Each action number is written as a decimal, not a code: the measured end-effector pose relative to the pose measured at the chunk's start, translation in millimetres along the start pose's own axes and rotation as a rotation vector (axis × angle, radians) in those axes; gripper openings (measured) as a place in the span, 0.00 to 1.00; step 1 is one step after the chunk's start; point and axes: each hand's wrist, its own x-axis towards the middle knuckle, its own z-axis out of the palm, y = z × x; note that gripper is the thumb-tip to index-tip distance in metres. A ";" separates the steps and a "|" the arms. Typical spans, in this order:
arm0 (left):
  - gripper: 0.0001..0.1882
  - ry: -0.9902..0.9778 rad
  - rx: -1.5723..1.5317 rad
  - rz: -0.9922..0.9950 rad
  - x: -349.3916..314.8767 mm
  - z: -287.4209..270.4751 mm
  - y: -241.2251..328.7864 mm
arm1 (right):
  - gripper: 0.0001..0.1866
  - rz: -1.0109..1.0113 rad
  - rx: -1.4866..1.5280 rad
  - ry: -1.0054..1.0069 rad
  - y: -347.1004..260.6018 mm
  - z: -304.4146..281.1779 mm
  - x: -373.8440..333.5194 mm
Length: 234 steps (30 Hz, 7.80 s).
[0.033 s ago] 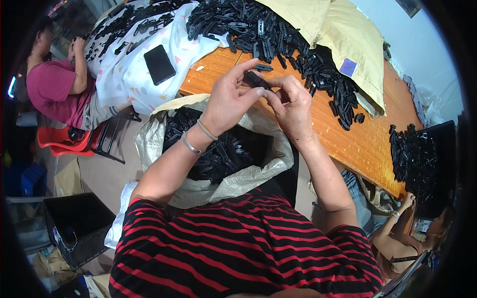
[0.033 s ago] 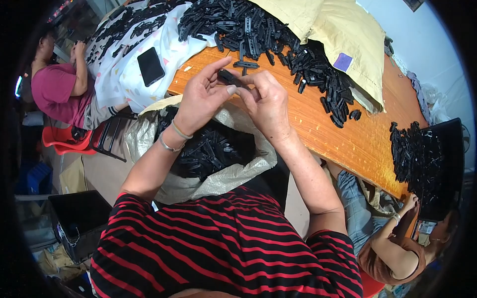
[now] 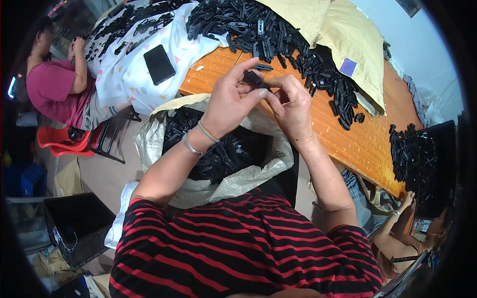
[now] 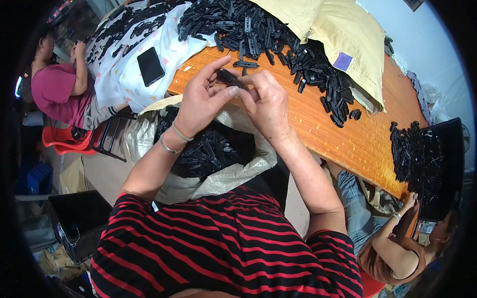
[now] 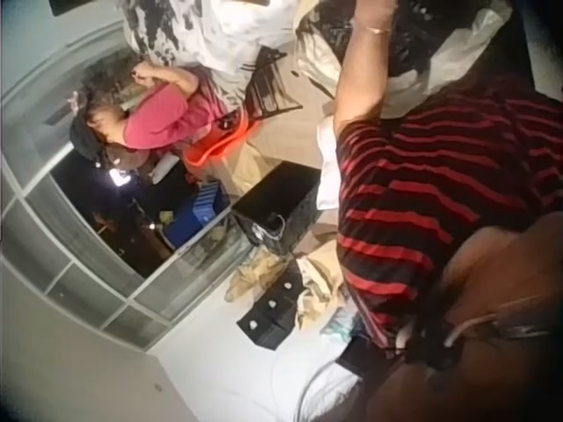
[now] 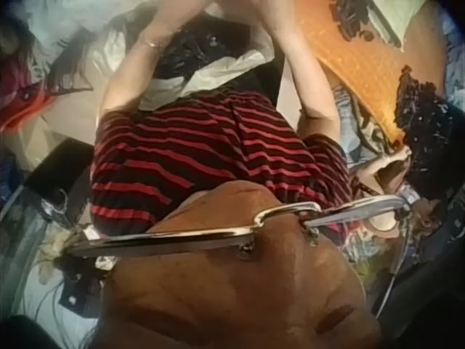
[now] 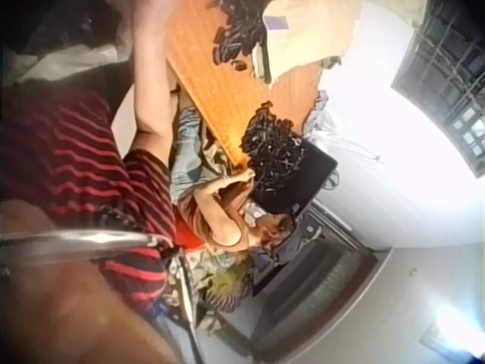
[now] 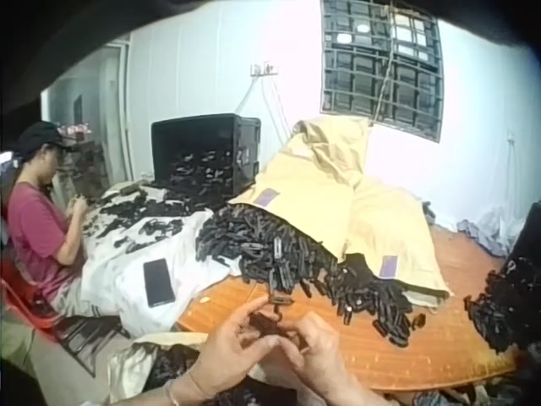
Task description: Sorting and inspecting small black plastic parts on a workshop table.
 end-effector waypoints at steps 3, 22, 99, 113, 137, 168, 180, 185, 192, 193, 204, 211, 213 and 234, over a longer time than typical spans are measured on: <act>0.23 0.051 0.316 0.162 -3.7 6.1 8.4 | 0.11 0.019 0.027 0.023 -9.8 -0.4 0.0; 0.13 0.061 -0.030 -0.055 -14.8 -10.5 15.2 | 0.15 0.264 0.280 -0.100 -9.8 17.8 -14.4; 0.12 -0.044 0.044 -0.125 7.2 1.3 -35.6 | 0.13 0.075 -0.094 -0.059 8.5 -18.4 -6.9; 0.08 -0.006 0.306 0.003 -5.5 8.5 -23.0 | 0.18 0.240 0.033 -0.142 10.0 -6.5 -18.1; 0.12 -0.202 1.306 0.226 70.0 -25.2 -40.0 | 0.14 -0.034 -0.713 -0.310 138.5 -83.3 18.2; 0.14 -0.121 0.132 -0.068 45.5 -7.2 -56.8 | 0.09 0.372 0.160 -0.102 38.3 -12.2 3.0; 0.14 -0.029 0.183 0.032 28.5 4.1 -49.3 | 0.09 0.172 -0.027 -0.056 37.8 -6.7 1.7; 0.13 0.067 0.342 0.112 16.0 16.2 -34.9 | 0.12 0.048 -0.128 0.013 30.5 1.7 -3.0; 0.12 0.037 0.527 0.109 11.6 9.8 -23.2 | 0.11 0.225 0.157 -0.102 34.9 9.1 -11.5; 0.10 0.008 0.516 0.088 10.8 8.3 -21.3 | 0.11 0.257 0.143 -0.115 33.4 10.1 -12.3; 0.06 -0.064 0.183 -0.094 -11.9 -14.1 -14.6 | 0.20 0.203 0.050 -0.270 7.5 18.4 -20.2; 0.08 -0.687 0.394 -0.310 -23.6 -65.9 36.4 | 0.18 0.065 0.114 -0.664 -12.8 -3.5 -17.9; 0.09 -0.648 0.398 -0.462 -24.7 -70.6 39.5 | 0.11 0.094 0.141 -0.534 15.7 -11.9 -15.8; 0.10 0.187 1.171 -0.235 132.2 -20.6 -102.3 | 0.11 0.234 -0.802 -0.238 161.3 -33.9 40.1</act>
